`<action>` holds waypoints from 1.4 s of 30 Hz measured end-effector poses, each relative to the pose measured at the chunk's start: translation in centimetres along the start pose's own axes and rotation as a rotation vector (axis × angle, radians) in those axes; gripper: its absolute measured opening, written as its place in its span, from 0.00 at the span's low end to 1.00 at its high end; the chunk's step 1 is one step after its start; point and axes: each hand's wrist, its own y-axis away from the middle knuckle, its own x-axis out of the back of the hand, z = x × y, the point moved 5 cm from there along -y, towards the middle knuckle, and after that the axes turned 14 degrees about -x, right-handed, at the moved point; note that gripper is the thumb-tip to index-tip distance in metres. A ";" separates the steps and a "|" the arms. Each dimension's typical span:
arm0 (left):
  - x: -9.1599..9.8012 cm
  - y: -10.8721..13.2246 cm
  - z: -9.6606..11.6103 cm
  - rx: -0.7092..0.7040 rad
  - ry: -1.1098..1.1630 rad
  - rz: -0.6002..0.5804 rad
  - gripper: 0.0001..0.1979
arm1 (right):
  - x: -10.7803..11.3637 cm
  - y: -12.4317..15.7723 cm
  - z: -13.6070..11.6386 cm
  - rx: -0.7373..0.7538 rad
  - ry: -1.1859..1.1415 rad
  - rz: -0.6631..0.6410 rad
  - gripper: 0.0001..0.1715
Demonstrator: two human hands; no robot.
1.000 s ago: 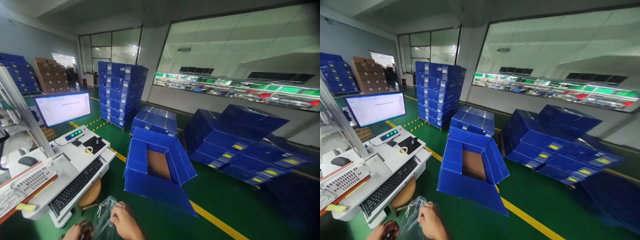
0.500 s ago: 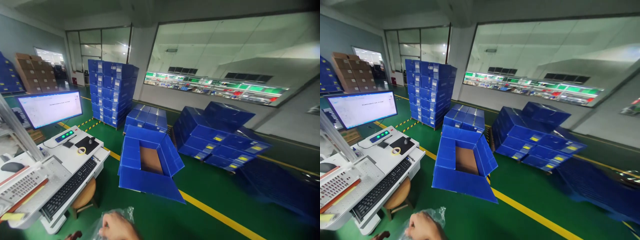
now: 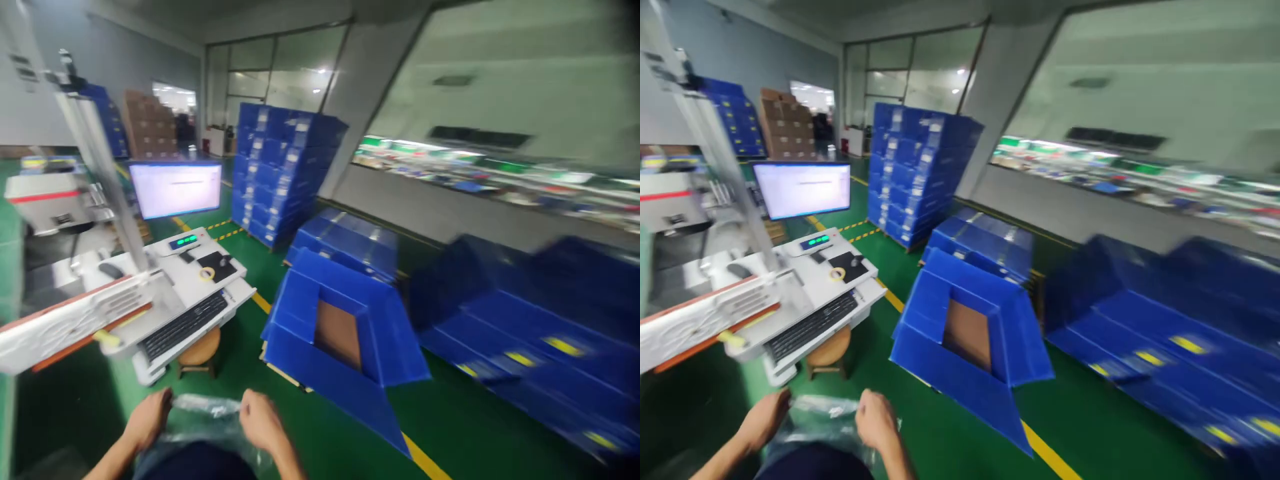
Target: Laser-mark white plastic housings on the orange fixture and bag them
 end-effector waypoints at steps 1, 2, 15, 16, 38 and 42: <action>1.5 0.4 0.9 0.025 0.065 0.070 0.12 | 0.2 -0.2 0.7 0.003 0.003 0.037 0.16; 2.8 0.8 1.6 0.053 0.126 0.119 0.12 | 0.2 -0.6 1.4 0.021 0.034 0.078 0.15; 5.4 3.5 3.7 0.099 0.559 0.266 0.17 | -9.1 -8.1 -1.1 0.336 -0.136 -0.171 0.28; 5.7 4.0 3.1 0.115 0.515 0.272 0.16 | -8.7 -8.2 -1.7 0.314 -0.064 -0.184 0.20; -0.5 8.4 -8.6 0.340 0.456 0.041 0.24 | -6.5 -12.3 -9.0 0.373 -0.141 -0.390 0.36; -1.0 8.6 -12.3 0.277 0.770 0.274 0.48 | -6.3 -12.8 -13.6 0.389 -0.199 -0.497 0.37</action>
